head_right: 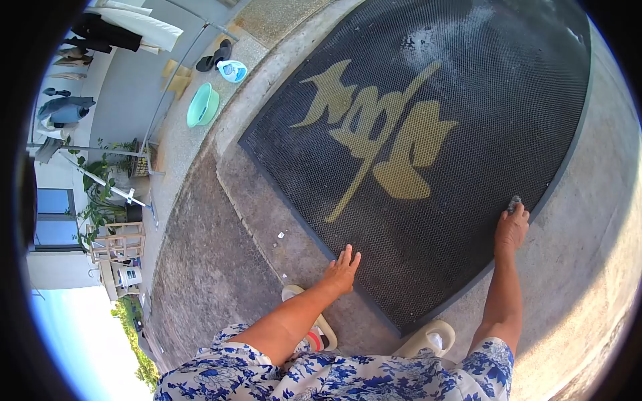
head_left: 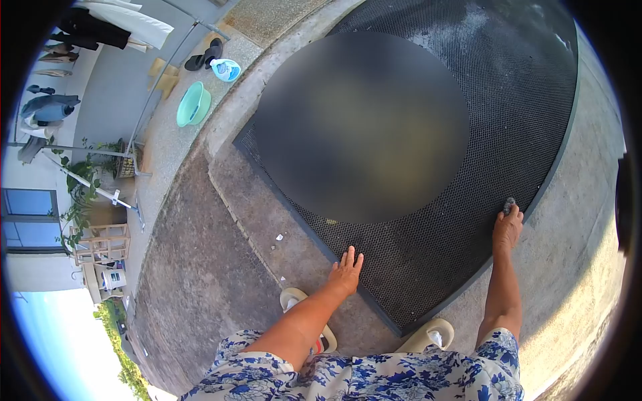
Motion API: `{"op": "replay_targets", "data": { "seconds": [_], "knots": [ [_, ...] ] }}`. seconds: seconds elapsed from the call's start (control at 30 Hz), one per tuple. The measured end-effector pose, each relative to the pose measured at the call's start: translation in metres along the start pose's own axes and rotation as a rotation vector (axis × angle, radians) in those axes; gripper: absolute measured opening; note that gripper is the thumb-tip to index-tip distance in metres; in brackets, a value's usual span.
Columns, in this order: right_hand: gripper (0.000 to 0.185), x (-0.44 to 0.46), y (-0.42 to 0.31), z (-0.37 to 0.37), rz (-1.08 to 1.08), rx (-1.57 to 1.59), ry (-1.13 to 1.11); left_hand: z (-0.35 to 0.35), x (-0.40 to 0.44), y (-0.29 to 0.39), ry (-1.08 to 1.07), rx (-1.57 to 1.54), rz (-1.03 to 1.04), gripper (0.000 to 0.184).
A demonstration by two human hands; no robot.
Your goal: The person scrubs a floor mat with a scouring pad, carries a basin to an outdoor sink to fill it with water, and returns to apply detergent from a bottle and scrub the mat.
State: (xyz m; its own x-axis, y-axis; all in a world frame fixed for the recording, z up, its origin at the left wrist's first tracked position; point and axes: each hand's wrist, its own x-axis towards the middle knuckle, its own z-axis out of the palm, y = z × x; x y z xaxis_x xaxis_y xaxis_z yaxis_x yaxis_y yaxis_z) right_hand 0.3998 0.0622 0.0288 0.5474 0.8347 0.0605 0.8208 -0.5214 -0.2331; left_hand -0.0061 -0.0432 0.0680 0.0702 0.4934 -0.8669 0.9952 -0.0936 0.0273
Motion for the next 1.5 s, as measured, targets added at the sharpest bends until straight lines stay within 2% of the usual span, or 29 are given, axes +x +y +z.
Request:
{"op": "replay_targets", "data": {
  "seconds": [0.03, 0.13, 0.23, 0.27, 0.3, 0.33, 0.4, 0.47, 0.53, 0.57, 0.6, 0.63, 0.67, 0.8, 0.9, 1.0, 1.03, 1.07, 1.13, 1.17, 1.2, 1.27, 1.37, 1.43, 1.47, 1.5],
  "knots": [
    [0.034, -0.020, -0.013, 0.002, -0.077, -0.030, -0.040, -0.002, -0.003, 0.002, -0.015, -0.031, 0.000, 0.091],
    [0.041, -0.124, -0.051, 0.003, -0.667, 0.039, -0.328, 0.002, -0.001, 0.001, 0.010, -0.019, -0.002, 0.091],
    [0.025, -0.185, -0.059, -0.011, -1.128, 0.134, -0.532, 0.003, 0.002, 0.000, -0.003, 0.020, -0.006, 0.093],
    [0.022, -0.180, -0.052, -0.008, -1.154, 0.181, -0.469, 0.006, 0.002, -0.001, -0.032, 0.038, 0.018, 0.093],
    [0.018, -0.162, -0.046, -0.003, -1.154, 0.216, -0.415, 0.007, 0.001, -0.005, 0.008, 0.036, 0.022, 0.098],
    [0.020, -0.134, -0.036, 0.004, -0.967, 0.178, -0.317, 0.008, 0.002, -0.006, 0.041, 0.041, 0.049, 0.104],
    [0.030, -0.064, -0.009, 0.005, -0.637, 0.097, -0.102, 0.007, -0.001, -0.004, 0.060, 0.051, 0.039, 0.100],
    [0.034, -0.010, 0.020, 0.001, -0.357, -0.015, -0.026, 0.012, 0.004, -0.005, 0.025, 0.088, 0.028, 0.106],
    [0.037, 0.020, 0.022, 0.003, 0.101, -0.051, 0.002, 0.012, 0.006, -0.007, 0.034, 0.096, 0.044, 0.110],
    [0.035, 0.015, 0.012, 0.008, 0.161, -0.009, 0.087, 0.012, 0.006, -0.007, 0.040, 0.093, 0.041, 0.110],
    [0.034, -0.004, -0.001, 0.003, -0.003, -0.009, 0.054, 0.011, 0.005, -0.007, 0.033, 0.103, 0.059, 0.110],
    [0.034, -0.032, -0.010, 0.005, -0.270, -0.042, -0.105, 0.010, 0.006, -0.006, 0.031, 0.109, 0.045, 0.111],
    [0.034, -0.070, -0.019, 0.005, -0.447, -0.022, -0.208, 0.010, 0.007, -0.005, 0.026, 0.113, 0.029, 0.112],
    [0.028, -0.186, -0.020, -0.012, -0.999, 0.153, -0.508, 0.007, 0.005, -0.005, 0.026, 0.144, 0.055, 0.114],
    [0.028, -0.136, -0.001, -0.001, -0.866, 0.137, -0.403, 0.011, 0.007, -0.008, 0.020, 0.151, 0.047, 0.118],
    [0.033, -0.022, 0.030, 0.001, -0.370, -0.005, -0.033, 0.010, 0.007, -0.007, 0.020, 0.151, 0.047, 0.117],
    [0.033, 0.007, 0.034, -0.004, -0.195, -0.072, -0.042, 0.008, 0.006, -0.007, 0.019, 0.154, 0.047, 0.117],
    [0.033, 0.021, 0.032, -0.002, -0.199, -0.072, -0.038, 0.007, 0.006, -0.005, 0.014, 0.155, 0.035, 0.116],
    [0.033, 0.038, 0.019, 0.001, 0.249, 0.016, 0.148, 0.007, 0.005, -0.003, 0.008, 0.146, 0.021, 0.116],
    [0.032, 0.022, 0.004, 0.006, 0.084, -0.013, 0.108, 0.008, 0.004, -0.004, 0.026, 0.143, 0.038, 0.114],
    [0.030, -0.005, -0.011, 0.009, -0.187, -0.069, -0.032, 0.009, 0.004, -0.004, 0.046, 0.137, 0.055, 0.111],
    [0.031, -0.072, -0.043, 0.008, -0.524, 0.015, -0.178, 0.011, 0.005, -0.005, 0.056, 0.125, 0.063, 0.111],
    [0.018, -0.158, -0.059, 0.012, -1.056, 0.166, -0.432, 0.011, 0.006, -0.005, 0.067, 0.121, 0.068, 0.111],
    [0.014, -0.139, -0.052, 0.014, -1.095, 0.204, -0.405, 0.010, 0.004, -0.007, 0.046, 0.126, 0.061, 0.111],
    [0.019, -0.107, -0.045, 0.015, -0.958, 0.158, -0.363, 0.008, 0.005, -0.006, 0.034, 0.144, 0.054, 0.113],
    [0.025, -0.070, -0.035, 0.015, -0.779, 0.121, -0.208, 0.008, 0.004, -0.004, 0.026, 0.157, 0.047, 0.115]
  ]
}}
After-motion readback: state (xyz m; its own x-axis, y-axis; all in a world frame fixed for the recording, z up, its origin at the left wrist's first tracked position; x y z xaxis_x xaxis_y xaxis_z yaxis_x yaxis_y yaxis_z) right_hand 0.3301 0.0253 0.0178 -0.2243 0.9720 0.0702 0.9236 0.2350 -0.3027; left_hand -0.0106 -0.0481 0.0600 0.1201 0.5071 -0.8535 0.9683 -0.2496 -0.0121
